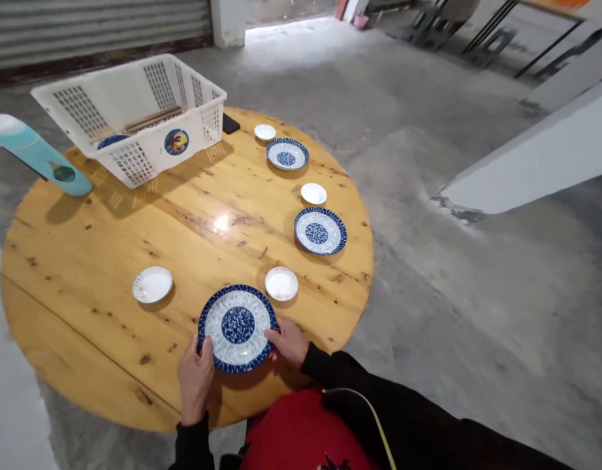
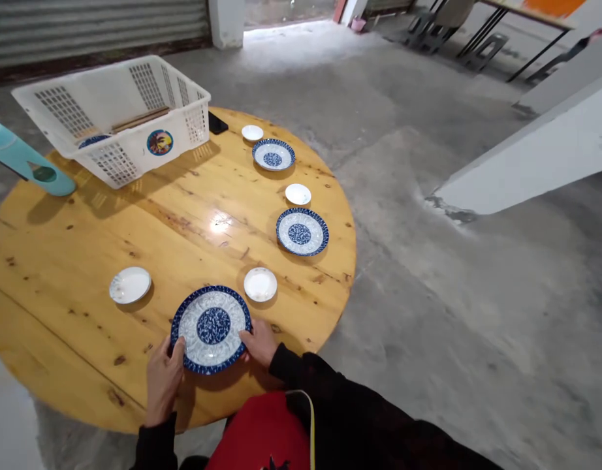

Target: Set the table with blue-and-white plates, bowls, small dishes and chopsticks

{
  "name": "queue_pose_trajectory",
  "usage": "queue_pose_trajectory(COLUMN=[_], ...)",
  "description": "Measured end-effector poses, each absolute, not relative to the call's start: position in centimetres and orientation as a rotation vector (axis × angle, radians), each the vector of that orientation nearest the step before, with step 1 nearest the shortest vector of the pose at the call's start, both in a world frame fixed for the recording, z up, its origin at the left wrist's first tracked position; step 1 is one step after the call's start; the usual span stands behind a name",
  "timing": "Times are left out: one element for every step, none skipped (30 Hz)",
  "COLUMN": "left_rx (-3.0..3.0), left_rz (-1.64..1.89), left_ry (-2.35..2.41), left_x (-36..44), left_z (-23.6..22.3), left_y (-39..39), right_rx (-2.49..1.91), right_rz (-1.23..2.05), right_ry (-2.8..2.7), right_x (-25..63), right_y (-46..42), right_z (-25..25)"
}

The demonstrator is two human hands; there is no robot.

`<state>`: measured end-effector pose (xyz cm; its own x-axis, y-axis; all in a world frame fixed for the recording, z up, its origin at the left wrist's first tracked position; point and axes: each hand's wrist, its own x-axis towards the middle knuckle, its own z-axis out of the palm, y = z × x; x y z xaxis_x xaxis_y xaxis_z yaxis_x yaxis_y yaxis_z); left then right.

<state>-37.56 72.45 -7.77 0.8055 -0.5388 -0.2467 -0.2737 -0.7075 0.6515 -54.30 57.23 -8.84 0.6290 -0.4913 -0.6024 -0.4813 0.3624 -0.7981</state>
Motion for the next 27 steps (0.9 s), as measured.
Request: queue_pose_trajectory(left_rx=[2.376,2.376,2.378,2.38,2.385,2.394,2.408,2.424,2.44,2.45,2.456,2.459,2.459,2.458,2.456,2.452,2.447,2.44,2.433,2.427,2.421,2.411,2.397,2.383,2.369,2.351,2.329], left_rz=[-0.587,-0.603,-0.613,-0.616,-0.612,-0.601,-0.586,-0.57,-0.553,-0.536,-0.52,-0.506,-0.495,-0.483,-0.469,-0.459,-0.459,-0.465,-0.475,-0.487,-0.503,-0.523,-0.546,-0.572,-0.601,-0.63,-0.657], left_ry=[-0.583,-0.571,-0.564,-0.564,-0.57,-0.577,-0.582,-0.582,-0.578,-0.576,-0.576,-0.58,-0.587,-0.594,-0.596,-0.596,-0.599,-0.606,-0.617,-0.632,-0.652,-0.674,-0.694,-0.712,-0.726,-0.736,-0.745], left_x=[-38.0,-38.5,-39.0,-39.5,-40.0,-40.5,-41.0,-41.5,-42.1,-42.7,-43.4,-44.1,-44.9,-45.9,-47.0,-48.2,-49.6,-51.1,-52.8,-54.6,-56.4,-58.3,-60.2,-62.1,-63.8,-65.5,-67.0], left_z=[-7.7,-7.6,-7.5,-7.4,-7.3,-7.1,-6.8,-6.5,-6.1,-5.7,-5.4,-5.1,-4.8,-4.5,-4.3,-4.1,-3.9,-3.8,-3.6,-3.5,-3.4,-3.3,-3.4,-3.5,-3.6,-3.8,-4.1], left_y=[72.9,73.3,73.7,74.0,74.2,74.3,74.4,74.4,74.4,74.2,74.0,73.8,73.4,72.9,72.3,71.6,70.8,69.8,68.8,67.6,66.4,65.1,63.7,62.4,61.0,59.7,58.5], right_rx=[-1.263,-1.266,-1.265,-1.263,-1.263,-1.265,-1.268,-1.27,-1.27,-1.269,-1.267,-1.264,-1.265,-1.267,-1.269,-1.27,-1.269,-1.266,-1.262,-1.259,-1.26,-1.264,-1.27,-1.279,-1.287,-1.295,-1.299], right_rz=[-0.016,-0.021,-0.025,-0.025,-0.022,-0.021,-0.021,-0.022,-0.025,-0.028,-0.029,-0.03,-0.03,-0.034,-0.039,-0.043,-0.048,-0.053,-0.059,-0.067,-0.077,-0.086,-0.092,-0.094,-0.094,-0.093,-0.098], right_ry=[0.948,0.938,0.926,0.915,0.905,0.897,0.892,0.887,0.882,0.879,0.879,0.881,0.88,0.878,0.874,0.865,0.855,0.849,0.851,0.864,0.884,0.907,0.931,0.953,0.973,0.991,1.01], right_x=[-55.1,-55.8,-56.5,-57.1,-57.7,-58.2,-58.7,-59.1,-59.6,-60.0,-60.6,-61.2,-62.0,-62.9,-63.9,-65.1,-66.4,-67.9,-69.6,-71.4,-73.4,-75.4,-77.5,-79.6,-81.6,-83.5,-85.3], right_y=[57.7,58.1,58.5,58.8,58.9,59.0,59.0,59.0,58.9,58.7,58.5,58.2,57.8,57.3,56.7,56.0,55.2,54.2,53.2,52.0,50.9,49.7,48.5,47.3,46.2,45.1,44.1], right_z=[-8.8,-8.7,-8.7,-8.6,-8.6,-8.5,-8.4,-8.3,-8.1,-8.0,-7.9,-7.7,-7.6,-7.6,-7.5,-7.3,-7.2,-7.0,-6.7,-6.5,-6.3,-6.1,-6.0,-6.0,-6.0,-6.0,-6.1])
